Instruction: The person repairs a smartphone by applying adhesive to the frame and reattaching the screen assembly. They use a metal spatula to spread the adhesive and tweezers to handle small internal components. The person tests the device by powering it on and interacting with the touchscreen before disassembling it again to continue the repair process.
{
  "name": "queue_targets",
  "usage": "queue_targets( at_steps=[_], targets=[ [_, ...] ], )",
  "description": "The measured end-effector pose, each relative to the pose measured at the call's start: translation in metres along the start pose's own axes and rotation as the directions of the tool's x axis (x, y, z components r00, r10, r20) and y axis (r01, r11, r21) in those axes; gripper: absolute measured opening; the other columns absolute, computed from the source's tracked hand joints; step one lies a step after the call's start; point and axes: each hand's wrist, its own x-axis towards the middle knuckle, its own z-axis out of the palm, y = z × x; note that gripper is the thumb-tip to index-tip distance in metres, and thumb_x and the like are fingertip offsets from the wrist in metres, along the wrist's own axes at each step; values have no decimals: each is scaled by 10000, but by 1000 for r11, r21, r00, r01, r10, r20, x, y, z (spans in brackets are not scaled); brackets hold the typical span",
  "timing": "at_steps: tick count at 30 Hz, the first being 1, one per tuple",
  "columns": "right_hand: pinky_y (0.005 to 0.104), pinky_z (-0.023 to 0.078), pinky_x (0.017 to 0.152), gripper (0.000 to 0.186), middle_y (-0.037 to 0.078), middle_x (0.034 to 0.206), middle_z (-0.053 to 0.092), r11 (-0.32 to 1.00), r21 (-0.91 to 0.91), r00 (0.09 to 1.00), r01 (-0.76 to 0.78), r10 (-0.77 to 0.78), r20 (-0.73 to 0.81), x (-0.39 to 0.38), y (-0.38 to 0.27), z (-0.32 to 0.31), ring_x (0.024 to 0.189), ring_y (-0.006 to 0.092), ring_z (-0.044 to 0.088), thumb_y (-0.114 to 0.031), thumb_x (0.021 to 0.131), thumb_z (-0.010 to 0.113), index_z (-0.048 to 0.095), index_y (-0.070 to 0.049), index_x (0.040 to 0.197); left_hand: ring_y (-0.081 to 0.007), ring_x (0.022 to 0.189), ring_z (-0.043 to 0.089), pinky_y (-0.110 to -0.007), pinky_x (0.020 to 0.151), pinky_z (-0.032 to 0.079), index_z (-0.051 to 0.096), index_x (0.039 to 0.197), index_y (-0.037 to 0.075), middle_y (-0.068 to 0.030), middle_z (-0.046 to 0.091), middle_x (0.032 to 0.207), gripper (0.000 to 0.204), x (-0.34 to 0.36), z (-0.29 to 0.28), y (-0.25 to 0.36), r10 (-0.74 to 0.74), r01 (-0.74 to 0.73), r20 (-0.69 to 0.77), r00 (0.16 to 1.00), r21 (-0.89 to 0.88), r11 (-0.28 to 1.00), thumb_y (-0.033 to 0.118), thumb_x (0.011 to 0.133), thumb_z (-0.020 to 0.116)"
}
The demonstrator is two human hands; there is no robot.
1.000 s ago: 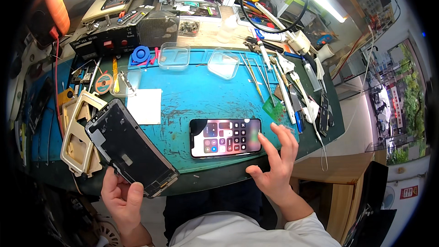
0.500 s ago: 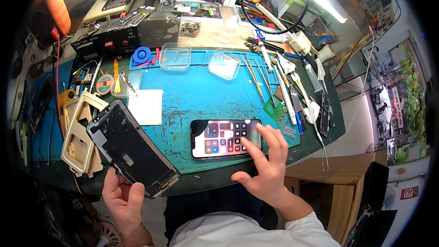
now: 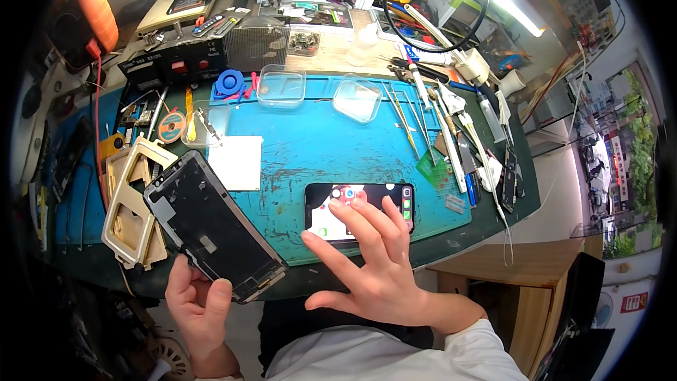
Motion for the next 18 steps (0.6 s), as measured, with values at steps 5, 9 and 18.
queue_targets(
  at_steps=[5, 9, 18],
  targets=[
    [621, 288, 1190, 690, 161, 1551, 495, 999, -39, 1000, -18, 18, 14, 4, 2, 1, 1430, 350, 426, -705, 903, 644, 706, -167, 1332, -118, 1026, 630, -259, 921, 505, 506, 1410, -107, -109, 684, 1172, 562, 2, 2, 0, 10, -10, -2, 1000, -10, 1000, 101, 947, 748],
    [623, 292, 1184, 671, 179, 1545, 491, 987, -133, 996, -88, 87, -15, -13, 18, -7, 1422, 375, 432, -690, 900, 669, 719, -164, 1314, -113, 1009, 630, -255, 908, 505, 513, 1395, -104, -105, 683, 1159, 548, 2, 2, 1, 5, -5, 6, 1000, -6, 1000, 110, 949, 748],
    [607, 320, 1183, 661, 210, 1477, 529, 946, -186, 953, -267, 230, -196, -59, 59, -20, 1392, 423, 454, -639, 942, 672, 738, -63, 1259, -107, 990, 625, -245, 888, 501, 523, 1364, -98, -100, 680, 1138, 523, 1, 2, -1, 27, -27, 2, 1000, 21, 999, 139, 954, 744]
  ],
)
